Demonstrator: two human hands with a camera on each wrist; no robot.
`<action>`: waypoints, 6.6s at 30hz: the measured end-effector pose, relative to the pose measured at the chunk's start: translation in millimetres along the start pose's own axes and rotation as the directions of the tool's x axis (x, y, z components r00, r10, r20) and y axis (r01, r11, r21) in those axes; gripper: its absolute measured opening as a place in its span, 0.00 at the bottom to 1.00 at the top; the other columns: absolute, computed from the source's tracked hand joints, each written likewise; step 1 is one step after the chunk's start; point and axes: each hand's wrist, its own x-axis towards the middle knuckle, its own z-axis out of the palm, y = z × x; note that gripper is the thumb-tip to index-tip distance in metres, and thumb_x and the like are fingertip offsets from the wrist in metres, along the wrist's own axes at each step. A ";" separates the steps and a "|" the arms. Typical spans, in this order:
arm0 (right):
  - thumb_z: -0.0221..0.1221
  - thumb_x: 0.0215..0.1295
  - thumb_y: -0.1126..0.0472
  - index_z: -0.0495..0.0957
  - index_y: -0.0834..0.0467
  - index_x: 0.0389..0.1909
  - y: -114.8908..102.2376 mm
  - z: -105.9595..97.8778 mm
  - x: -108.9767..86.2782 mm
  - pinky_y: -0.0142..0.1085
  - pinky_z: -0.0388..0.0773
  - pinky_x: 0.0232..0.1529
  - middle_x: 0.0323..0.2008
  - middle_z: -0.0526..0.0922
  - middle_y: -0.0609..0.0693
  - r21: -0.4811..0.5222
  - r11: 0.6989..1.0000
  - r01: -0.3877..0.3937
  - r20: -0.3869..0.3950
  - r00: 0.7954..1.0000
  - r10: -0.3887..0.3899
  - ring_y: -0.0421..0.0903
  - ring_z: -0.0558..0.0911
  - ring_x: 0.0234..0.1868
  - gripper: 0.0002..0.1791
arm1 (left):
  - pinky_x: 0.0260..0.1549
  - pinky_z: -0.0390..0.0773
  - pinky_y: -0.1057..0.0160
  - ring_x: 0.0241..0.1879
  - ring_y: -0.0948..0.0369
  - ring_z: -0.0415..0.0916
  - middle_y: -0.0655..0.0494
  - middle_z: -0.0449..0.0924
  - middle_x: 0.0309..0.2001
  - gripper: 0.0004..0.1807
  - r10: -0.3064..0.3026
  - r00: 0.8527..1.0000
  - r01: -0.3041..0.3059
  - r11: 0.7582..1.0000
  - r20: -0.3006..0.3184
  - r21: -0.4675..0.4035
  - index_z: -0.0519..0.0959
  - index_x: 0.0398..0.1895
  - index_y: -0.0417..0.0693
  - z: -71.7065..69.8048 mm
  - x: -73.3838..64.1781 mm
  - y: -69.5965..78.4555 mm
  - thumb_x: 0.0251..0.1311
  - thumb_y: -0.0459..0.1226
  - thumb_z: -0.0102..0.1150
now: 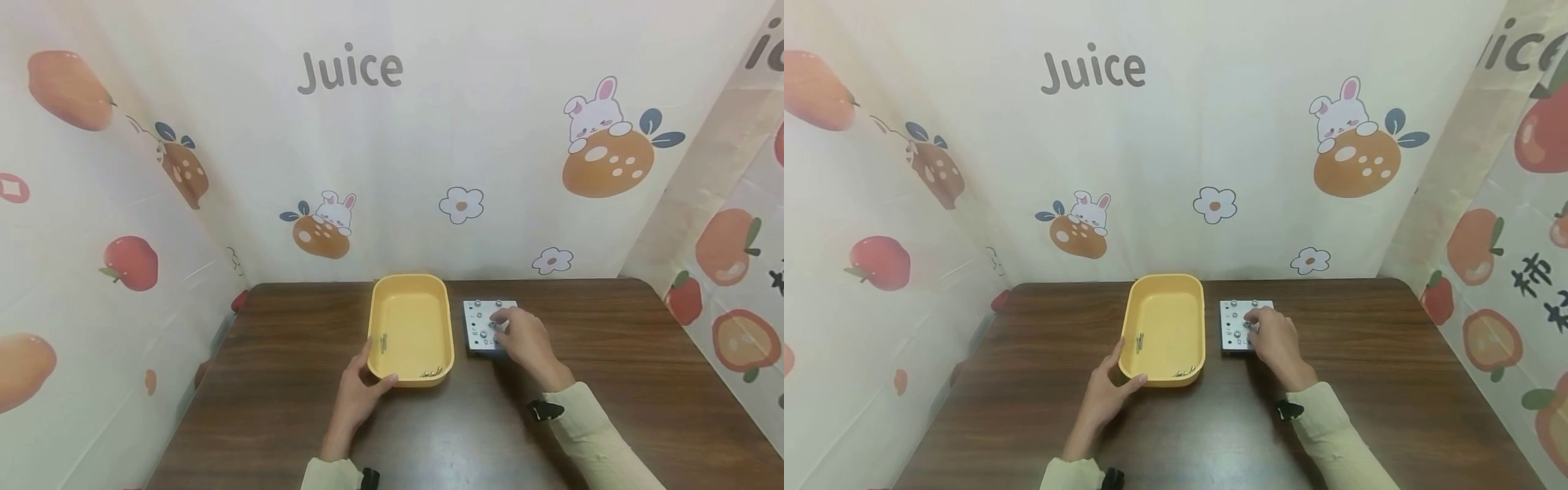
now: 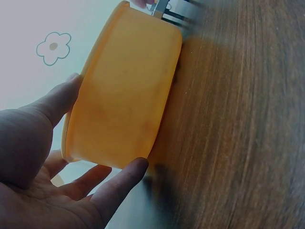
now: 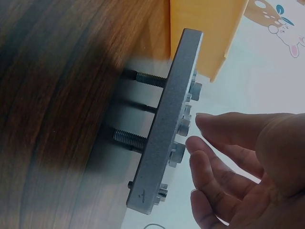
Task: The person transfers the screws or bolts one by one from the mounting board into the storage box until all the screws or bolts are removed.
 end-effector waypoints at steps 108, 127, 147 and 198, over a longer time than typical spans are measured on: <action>0.73 0.61 0.69 0.89 0.62 0.37 -36.8 -16.7 14.7 0.54 0.79 0.49 0.37 0.90 0.56 -0.159 0.938 0.310 -0.152 0.931 -0.333 0.57 0.85 0.41 0.05 | 0.73 0.61 0.32 0.76 0.37 0.62 0.37 0.66 0.77 0.51 0.012 1.000 -0.013 1.000 -0.013 -0.018 0.64 0.82 0.47 -0.6 0.1 3.1 0.56 0.41 0.80; 0.76 0.57 0.68 0.90 0.59 0.35 -66.6 -9.2 14.2 0.52 0.80 0.48 0.36 0.90 0.51 -0.149 0.897 0.417 -0.132 0.890 -0.436 0.52 0.85 0.40 0.06 | 0.73 0.60 0.32 0.77 0.36 0.61 0.35 0.66 0.77 0.52 -0.001 1.000 0.001 1.000 -0.012 -0.014 0.63 0.82 0.49 -0.2 -1.1 1.0 0.56 0.42 0.81; 0.77 0.57 0.66 0.91 0.58 0.34 -89.1 5.7 27.9 0.50 0.81 0.46 0.33 0.89 0.50 -0.152 0.866 0.476 -0.086 0.867 -0.491 0.52 0.85 0.38 0.06 | 0.73 0.62 0.32 0.75 0.37 0.64 0.36 0.67 0.76 0.52 -0.017 1.000 0.016 1.000 -0.011 -0.013 0.63 0.83 0.51 0.9 -0.7 1.2 0.55 0.41 0.81; 0.75 0.56 0.69 0.91 0.59 0.35 -133.1 32.2 36.7 0.45 0.86 0.50 0.37 0.92 0.50 -0.095 0.893 0.440 0.103 0.896 -0.431 0.51 0.90 0.43 0.06 | 0.71 0.65 0.33 0.74 0.36 0.66 0.34 0.67 0.75 0.51 0.003 1.000 -0.003 1.000 0.003 -0.010 0.62 0.83 0.49 -0.7 -3.7 3.6 0.58 0.42 0.80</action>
